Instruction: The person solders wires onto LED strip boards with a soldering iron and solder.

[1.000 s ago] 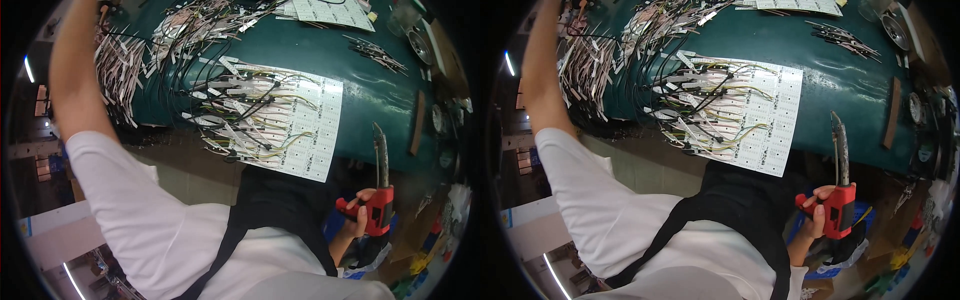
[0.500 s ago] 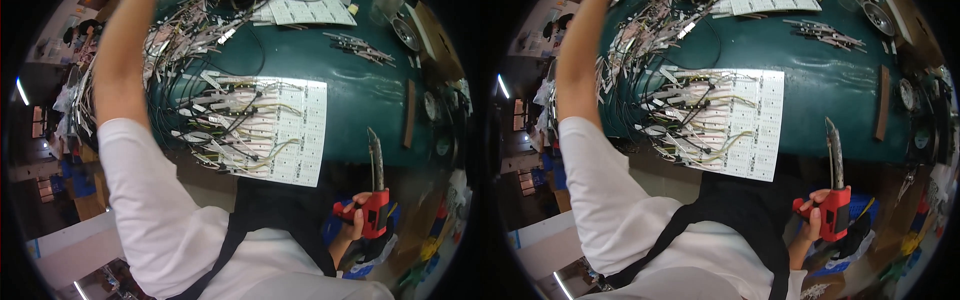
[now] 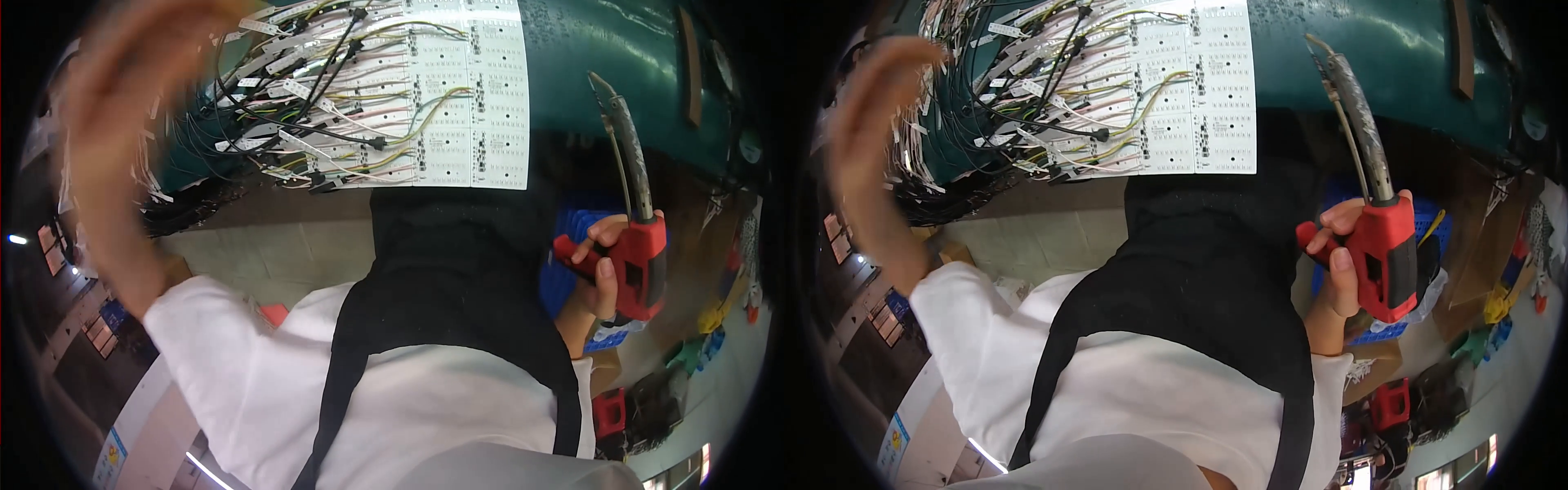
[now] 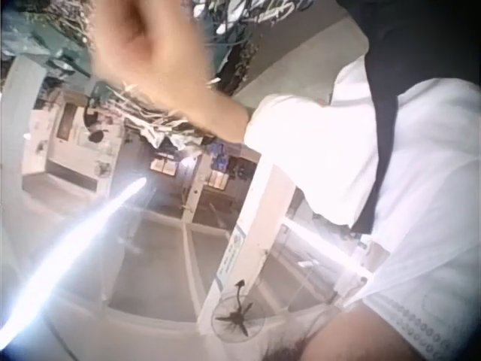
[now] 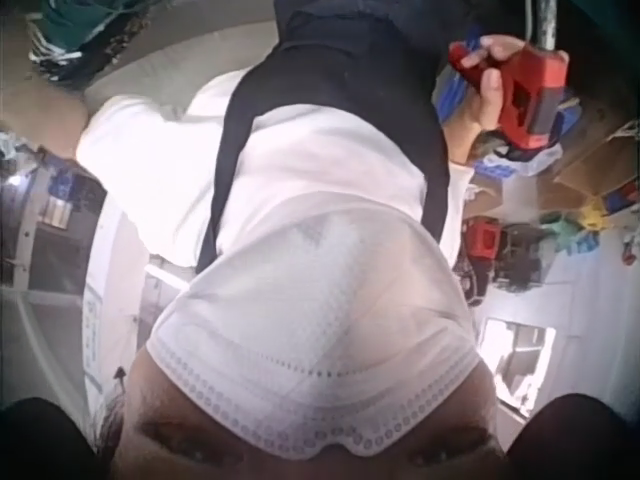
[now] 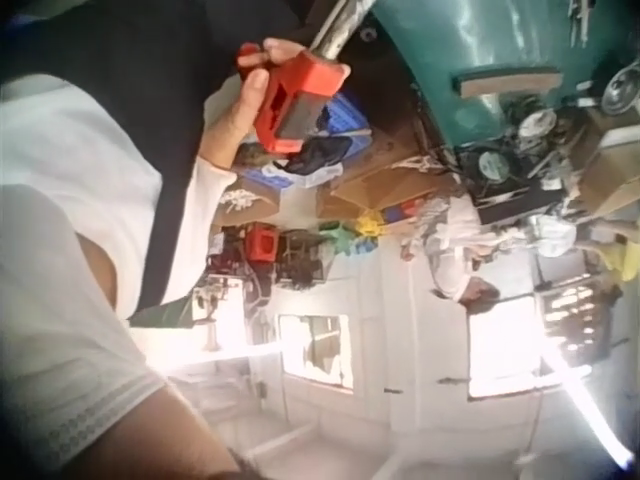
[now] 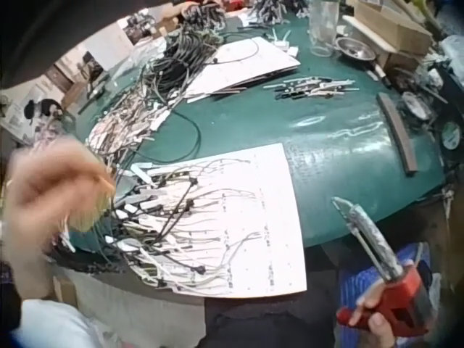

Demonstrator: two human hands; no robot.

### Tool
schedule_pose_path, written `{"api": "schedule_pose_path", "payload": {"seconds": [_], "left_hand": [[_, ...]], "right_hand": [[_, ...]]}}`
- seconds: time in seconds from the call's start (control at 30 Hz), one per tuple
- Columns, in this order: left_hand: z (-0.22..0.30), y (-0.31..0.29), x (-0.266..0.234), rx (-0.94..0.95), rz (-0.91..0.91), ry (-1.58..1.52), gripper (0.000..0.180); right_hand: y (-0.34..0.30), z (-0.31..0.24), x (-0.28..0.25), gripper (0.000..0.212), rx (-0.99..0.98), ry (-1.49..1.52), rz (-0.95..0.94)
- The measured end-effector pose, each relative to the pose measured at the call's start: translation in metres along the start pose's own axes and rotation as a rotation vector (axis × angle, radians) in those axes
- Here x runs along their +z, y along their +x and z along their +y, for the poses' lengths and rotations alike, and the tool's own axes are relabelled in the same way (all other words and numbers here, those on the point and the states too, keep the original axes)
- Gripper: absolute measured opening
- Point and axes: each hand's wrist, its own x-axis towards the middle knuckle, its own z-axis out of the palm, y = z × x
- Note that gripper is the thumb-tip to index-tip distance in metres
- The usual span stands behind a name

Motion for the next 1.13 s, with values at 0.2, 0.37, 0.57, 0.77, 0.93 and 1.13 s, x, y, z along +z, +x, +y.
{"api": "schedule_pose_path", "payload": {"seconds": [0.2,0.37,0.57,0.77,0.93,1.13], "left_hand": [[-0.023,-0.046,0.114,0.05,-0.326,-0.048,0.011],[-0.022,-0.059,0.144,0.073,-0.26,-0.109,0.008],[-0.028,-0.068,0.16,-0.125,-0.288,-0.049,0.008],[-0.03,-0.071,0.172,0.145,-0.057,0.011,0.011],[-0.022,-0.069,0.176,0.144,-0.092,0.037,0.011],[-0.022,-0.069,0.178,0.156,-0.104,0.06,0.011]], "right_hand": [[-0.036,-0.006,0.002,0.079,0.073,-0.014,-0.031],[-0.058,-0.009,-0.004,0.084,0.195,0.019,-0.093],[-0.067,-0.01,-0.003,0.082,0.303,0.065,-0.057],[-0.072,-0.009,-0.004,0.076,0.379,0.014,-0.06],[-0.069,-0.013,-0.008,0.071,0.409,-0.029,-0.085],[-0.071,-0.013,-0.012,0.07,0.43,-0.118,-0.1]]}}
